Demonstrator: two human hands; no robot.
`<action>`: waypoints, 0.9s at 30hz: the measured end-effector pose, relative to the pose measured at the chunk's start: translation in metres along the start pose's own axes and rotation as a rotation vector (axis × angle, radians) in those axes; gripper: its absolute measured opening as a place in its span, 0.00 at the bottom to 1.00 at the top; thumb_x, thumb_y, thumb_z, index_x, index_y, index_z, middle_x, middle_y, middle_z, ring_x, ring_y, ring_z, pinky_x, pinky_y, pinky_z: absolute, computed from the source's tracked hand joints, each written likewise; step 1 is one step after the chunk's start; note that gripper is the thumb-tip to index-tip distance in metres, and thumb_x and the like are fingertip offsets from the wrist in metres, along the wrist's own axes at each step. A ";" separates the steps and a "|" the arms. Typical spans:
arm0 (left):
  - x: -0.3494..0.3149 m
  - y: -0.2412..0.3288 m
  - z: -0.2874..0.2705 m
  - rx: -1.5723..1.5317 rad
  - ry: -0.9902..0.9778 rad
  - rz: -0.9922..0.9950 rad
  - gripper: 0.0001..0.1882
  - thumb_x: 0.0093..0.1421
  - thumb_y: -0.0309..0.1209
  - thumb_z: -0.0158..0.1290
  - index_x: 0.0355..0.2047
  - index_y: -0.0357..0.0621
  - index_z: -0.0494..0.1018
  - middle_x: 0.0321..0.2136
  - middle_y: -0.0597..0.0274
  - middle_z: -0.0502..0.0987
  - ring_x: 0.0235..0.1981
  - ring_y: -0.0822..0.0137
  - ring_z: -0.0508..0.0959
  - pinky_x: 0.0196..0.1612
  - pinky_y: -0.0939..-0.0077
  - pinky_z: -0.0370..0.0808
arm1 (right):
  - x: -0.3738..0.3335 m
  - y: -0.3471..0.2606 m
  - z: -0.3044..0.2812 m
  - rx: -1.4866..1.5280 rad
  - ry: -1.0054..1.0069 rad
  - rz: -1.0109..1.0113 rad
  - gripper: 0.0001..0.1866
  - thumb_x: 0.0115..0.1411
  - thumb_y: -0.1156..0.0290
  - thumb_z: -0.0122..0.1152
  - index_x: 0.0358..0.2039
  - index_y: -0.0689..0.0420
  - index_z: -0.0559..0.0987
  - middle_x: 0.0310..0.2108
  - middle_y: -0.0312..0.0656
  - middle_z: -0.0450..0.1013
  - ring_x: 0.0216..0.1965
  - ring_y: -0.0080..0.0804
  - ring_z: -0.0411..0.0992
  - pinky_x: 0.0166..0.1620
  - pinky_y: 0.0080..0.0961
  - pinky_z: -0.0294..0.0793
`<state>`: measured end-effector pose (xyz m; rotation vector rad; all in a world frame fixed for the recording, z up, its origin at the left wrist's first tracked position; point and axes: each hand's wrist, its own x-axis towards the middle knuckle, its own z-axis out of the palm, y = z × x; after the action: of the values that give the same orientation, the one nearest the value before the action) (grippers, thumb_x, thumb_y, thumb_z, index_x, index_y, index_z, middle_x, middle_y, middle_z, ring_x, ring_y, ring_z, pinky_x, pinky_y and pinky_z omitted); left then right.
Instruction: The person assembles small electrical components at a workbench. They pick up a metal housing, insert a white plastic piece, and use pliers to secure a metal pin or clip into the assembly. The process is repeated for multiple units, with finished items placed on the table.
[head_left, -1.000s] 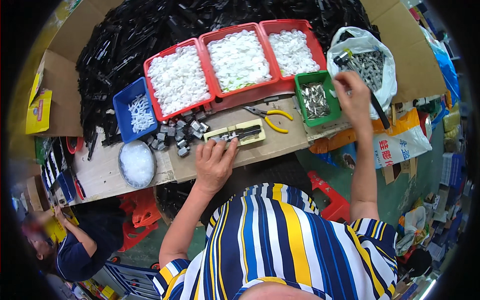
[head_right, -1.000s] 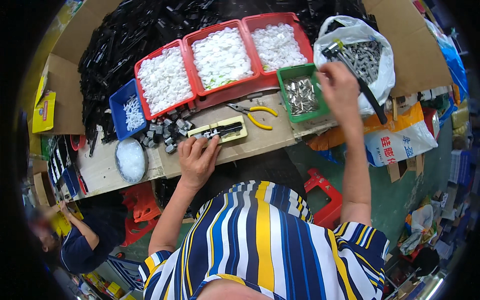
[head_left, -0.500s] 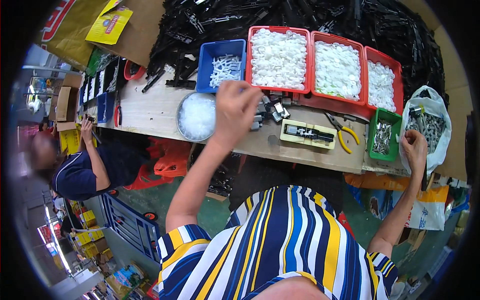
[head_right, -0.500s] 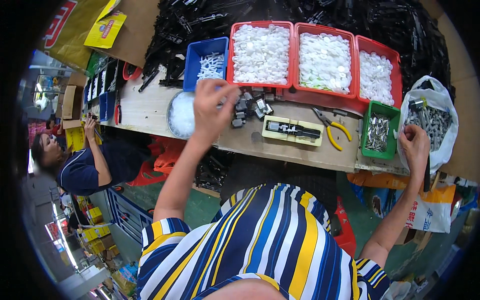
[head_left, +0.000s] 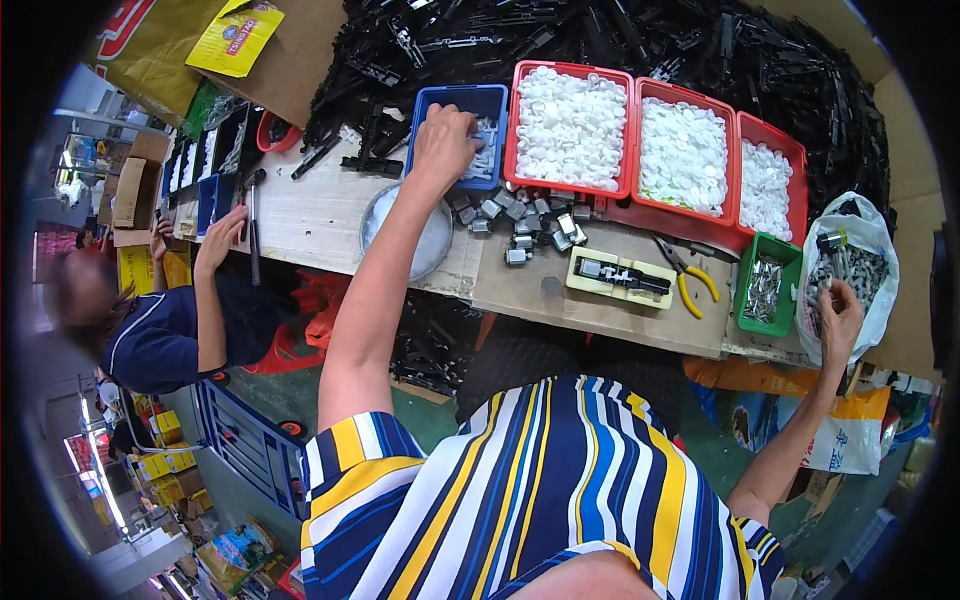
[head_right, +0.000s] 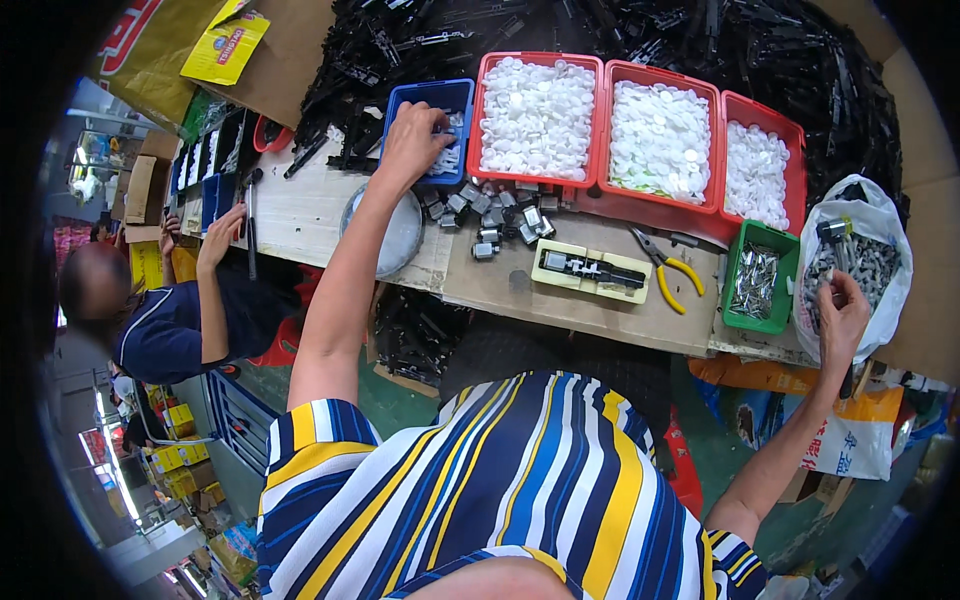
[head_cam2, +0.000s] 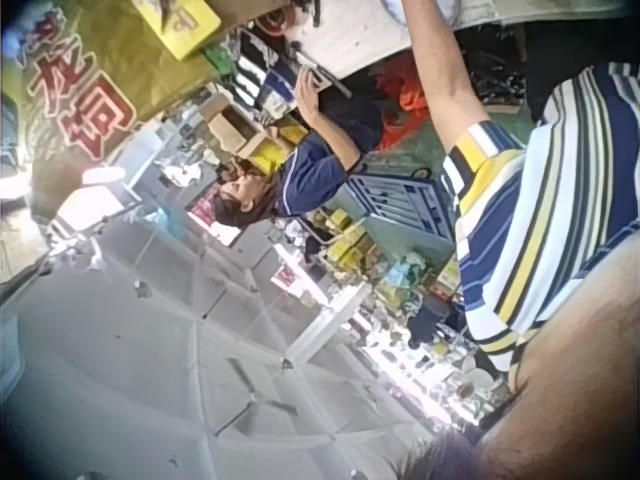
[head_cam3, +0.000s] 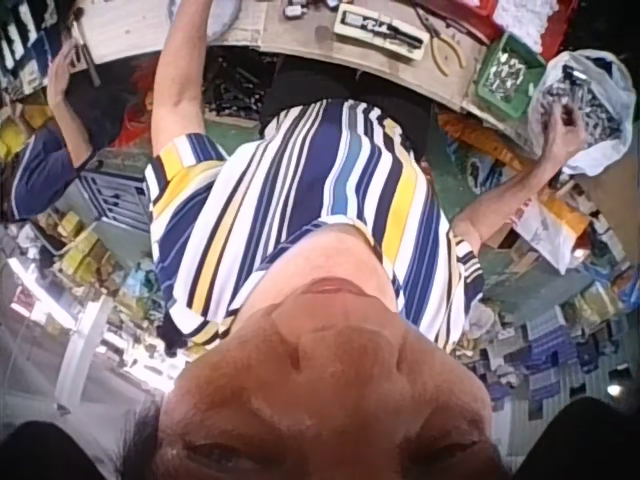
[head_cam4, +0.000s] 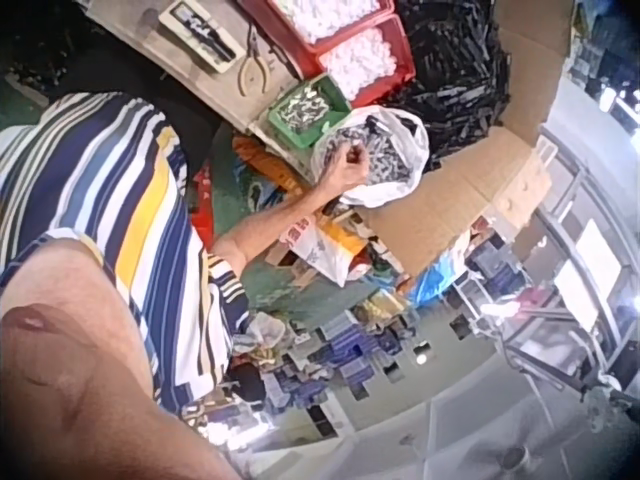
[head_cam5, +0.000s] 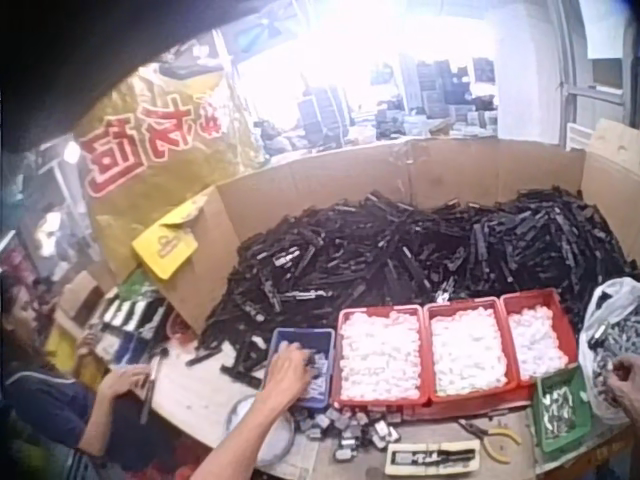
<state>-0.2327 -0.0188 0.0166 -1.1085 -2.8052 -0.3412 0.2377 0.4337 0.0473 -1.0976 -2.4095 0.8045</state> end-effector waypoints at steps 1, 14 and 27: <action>0.000 -0.005 0.002 -0.011 0.016 0.033 0.12 0.49 0.31 0.67 0.33 0.39 0.82 0.36 0.53 0.79 0.42 0.52 0.74 0.48 0.59 0.72 | 0.000 0.001 -0.001 0.012 -0.002 -0.005 0.13 0.60 0.75 0.62 0.44 0.67 0.79 0.29 0.31 0.72 0.27 0.15 0.65 0.31 0.15 0.65; -0.042 -0.008 -0.069 -0.662 0.171 -0.282 0.09 0.57 0.28 0.63 0.35 0.34 0.81 0.26 0.66 0.82 0.27 0.79 0.78 0.32 0.84 0.75 | 0.003 -0.014 0.015 0.139 0.091 -0.066 0.11 0.63 0.75 0.63 0.45 0.65 0.80 0.31 0.32 0.73 0.31 0.16 0.68 0.35 0.14 0.68; -0.128 -0.033 -0.064 -0.420 0.225 -0.232 0.06 0.55 0.25 0.63 0.32 0.34 0.82 0.27 0.59 0.83 0.26 0.74 0.79 0.32 0.79 0.74 | 0.004 -0.023 0.022 0.113 0.014 -0.128 0.13 0.63 0.75 0.63 0.47 0.65 0.79 0.32 0.34 0.75 0.33 0.17 0.69 0.36 0.16 0.69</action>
<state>-0.1609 -0.1426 0.0503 -0.7382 -2.7258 -1.0459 0.2102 0.4166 0.0451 -0.8942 -2.3631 0.8749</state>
